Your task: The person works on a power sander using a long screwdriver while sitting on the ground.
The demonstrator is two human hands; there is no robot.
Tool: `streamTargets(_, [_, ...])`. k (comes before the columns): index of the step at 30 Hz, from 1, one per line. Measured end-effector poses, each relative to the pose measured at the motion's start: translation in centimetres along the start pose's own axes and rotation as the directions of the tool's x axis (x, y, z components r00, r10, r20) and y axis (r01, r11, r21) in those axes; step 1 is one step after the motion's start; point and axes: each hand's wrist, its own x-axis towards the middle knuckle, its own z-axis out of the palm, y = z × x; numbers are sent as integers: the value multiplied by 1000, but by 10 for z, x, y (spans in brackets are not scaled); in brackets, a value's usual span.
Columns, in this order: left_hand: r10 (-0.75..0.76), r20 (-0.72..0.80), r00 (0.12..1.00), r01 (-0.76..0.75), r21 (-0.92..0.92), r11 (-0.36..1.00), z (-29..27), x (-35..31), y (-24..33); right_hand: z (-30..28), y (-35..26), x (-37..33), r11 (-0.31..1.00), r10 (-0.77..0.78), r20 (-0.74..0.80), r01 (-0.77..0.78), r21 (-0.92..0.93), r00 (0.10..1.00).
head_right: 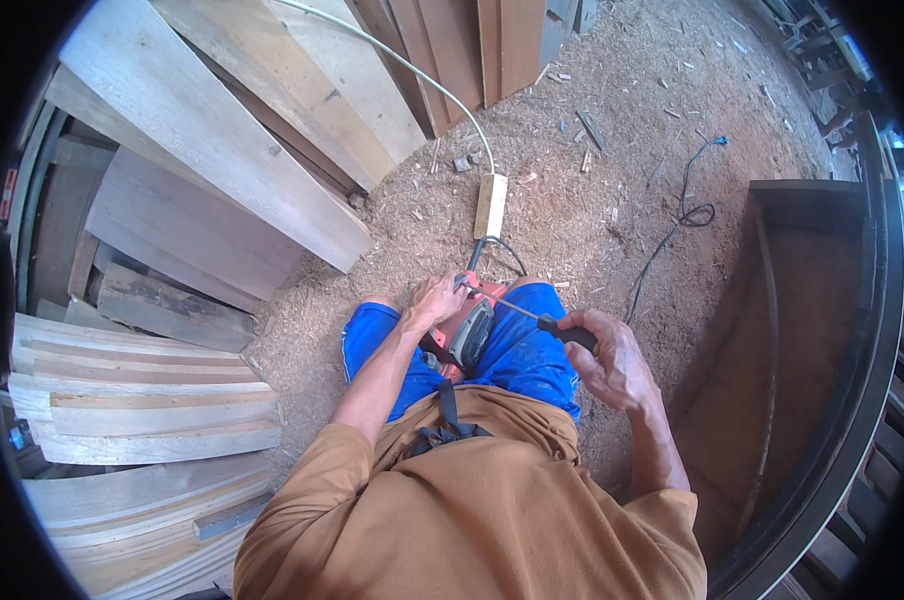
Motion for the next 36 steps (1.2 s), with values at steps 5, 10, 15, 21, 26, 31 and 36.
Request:
streamTargets(5, [24,-27,999,-24,-4,1000,6,1,-6,-2,-8,0,996,82,-17,-81,49,997])
streamTargets(10, [4,-17,1000,-4,-5,1000,2,1,-2,-1,-2,0,999,52,-41,-52,11,998])
streamTargets(15, [-11,-37,999,10,-23,1000,1,-1,-1,0,-7,-1,997,75,-54,-75,7,996])
streamTargets(21, [-11,-34,999,11,-24,1000,0,1,0,3,-4,-2,997,78,-87,-78,2,993])
streamTargets(26, [-15,-21,1000,14,-23,1000,2,3,-2,4,-3,1,994,112,-91,-111,18,990])
streamTargets(31, [-11,-37,999,10,-40,999,4,3,-4,2,-4,3,990,139,-87,-141,-11,986])
streamTargets(36, [-16,-31,999,15,-41,999,0,1,-1,3,0,4,981,185,-112,-190,-31,976])
